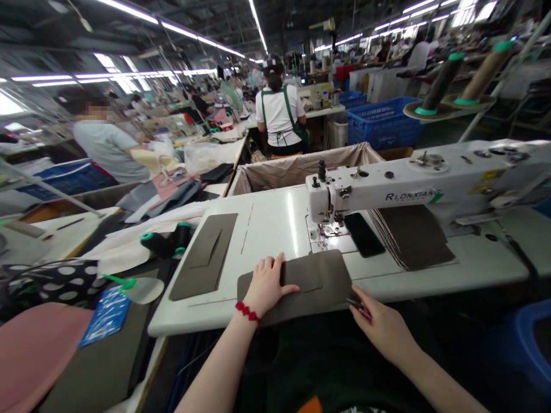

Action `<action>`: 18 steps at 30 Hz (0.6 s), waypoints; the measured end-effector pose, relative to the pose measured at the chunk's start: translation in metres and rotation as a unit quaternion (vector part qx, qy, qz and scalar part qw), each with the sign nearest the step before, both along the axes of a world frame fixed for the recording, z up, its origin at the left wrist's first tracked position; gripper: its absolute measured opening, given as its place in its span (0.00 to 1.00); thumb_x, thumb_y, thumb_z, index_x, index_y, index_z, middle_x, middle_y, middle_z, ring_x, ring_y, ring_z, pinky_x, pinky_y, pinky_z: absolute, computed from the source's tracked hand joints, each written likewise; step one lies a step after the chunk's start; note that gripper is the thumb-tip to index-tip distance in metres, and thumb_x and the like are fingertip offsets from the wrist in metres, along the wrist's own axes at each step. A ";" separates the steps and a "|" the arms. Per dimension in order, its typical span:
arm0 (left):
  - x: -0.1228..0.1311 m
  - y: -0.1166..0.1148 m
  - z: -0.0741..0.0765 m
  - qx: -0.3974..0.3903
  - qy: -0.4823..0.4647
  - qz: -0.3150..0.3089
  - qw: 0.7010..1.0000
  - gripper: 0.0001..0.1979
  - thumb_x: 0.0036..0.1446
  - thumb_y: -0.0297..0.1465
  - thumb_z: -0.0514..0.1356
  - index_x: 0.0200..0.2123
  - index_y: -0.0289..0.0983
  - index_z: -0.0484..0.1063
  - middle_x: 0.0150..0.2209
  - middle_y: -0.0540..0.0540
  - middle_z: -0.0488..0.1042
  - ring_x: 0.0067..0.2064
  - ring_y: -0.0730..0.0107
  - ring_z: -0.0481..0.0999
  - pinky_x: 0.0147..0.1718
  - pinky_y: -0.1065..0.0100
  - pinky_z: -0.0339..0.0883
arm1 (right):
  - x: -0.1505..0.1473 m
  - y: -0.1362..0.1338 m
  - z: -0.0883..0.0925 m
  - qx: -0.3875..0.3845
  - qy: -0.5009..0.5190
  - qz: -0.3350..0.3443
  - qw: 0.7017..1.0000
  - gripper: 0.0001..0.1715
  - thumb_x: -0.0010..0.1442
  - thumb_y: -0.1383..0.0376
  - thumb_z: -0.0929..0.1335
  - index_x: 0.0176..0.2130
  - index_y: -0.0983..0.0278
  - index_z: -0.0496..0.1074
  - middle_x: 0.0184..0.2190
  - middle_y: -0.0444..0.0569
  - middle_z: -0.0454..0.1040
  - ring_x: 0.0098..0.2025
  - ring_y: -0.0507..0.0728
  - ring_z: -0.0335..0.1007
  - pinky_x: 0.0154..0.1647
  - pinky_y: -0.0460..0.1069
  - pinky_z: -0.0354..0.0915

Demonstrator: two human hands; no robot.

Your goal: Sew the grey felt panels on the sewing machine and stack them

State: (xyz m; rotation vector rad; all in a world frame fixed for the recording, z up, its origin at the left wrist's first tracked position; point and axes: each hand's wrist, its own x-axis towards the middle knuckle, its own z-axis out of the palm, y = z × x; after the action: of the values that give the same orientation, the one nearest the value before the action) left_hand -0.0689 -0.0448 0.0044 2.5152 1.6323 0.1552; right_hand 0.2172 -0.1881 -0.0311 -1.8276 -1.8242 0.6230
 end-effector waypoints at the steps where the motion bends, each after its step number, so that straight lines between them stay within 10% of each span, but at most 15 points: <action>1: -0.001 -0.001 0.001 0.002 -0.002 0.005 1.000 0.45 0.45 0.56 0.64 0.59 0.33 0.60 0.49 0.34 0.68 0.53 0.44 0.67 0.52 0.50 0.59 | -0.001 0.004 0.001 0.002 -0.016 0.005 1.000 0.28 0.65 0.54 0.59 0.61 0.62 0.62 0.43 0.51 0.78 0.40 0.60 0.76 0.39 0.52 0.69; 8: -0.040 -0.003 0.041 -0.182 -0.177 -0.039 0.966 0.16 0.55 0.46 0.61 0.39 0.41 0.68 0.36 0.49 0.74 0.37 0.62 0.75 0.36 0.65 0.68 | 0.011 0.039 0.003 0.041 -0.093 -0.003 0.995 0.29 0.66 0.55 0.59 0.64 0.56 0.56 0.27 0.42 0.76 0.27 0.57 0.73 0.28 0.50 0.64; 13: -0.136 0.058 0.081 -0.152 -0.354 0.172 0.907 0.28 0.51 0.47 0.63 0.53 0.42 0.64 0.38 0.48 0.77 0.35 0.61 0.78 0.29 0.67 0.71 | 0.015 0.054 -0.019 0.122 -0.167 0.003 0.978 0.27 0.64 0.61 0.61 0.61 0.58 0.61 0.30 0.45 0.78 0.27 0.57 0.73 0.29 0.50 0.63; 18: -0.216 0.125 0.066 -0.078 -0.301 0.351 0.883 0.32 0.45 0.45 0.66 0.51 0.33 0.69 0.38 0.43 0.78 0.39 0.57 0.79 0.37 0.63 0.72 | 0.014 0.050 -0.037 0.179 -0.191 0.039 0.964 0.23 0.62 0.68 0.61 0.56 0.61 0.66 0.43 0.50 0.78 0.36 0.57 0.74 0.35 0.50 0.63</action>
State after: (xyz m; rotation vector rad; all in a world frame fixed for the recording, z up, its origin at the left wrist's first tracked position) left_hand -0.2852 0.0803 0.0707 1.4195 2.0336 0.7508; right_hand 0.2307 -0.1381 -0.0676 -1.7149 -2.0955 -0.0493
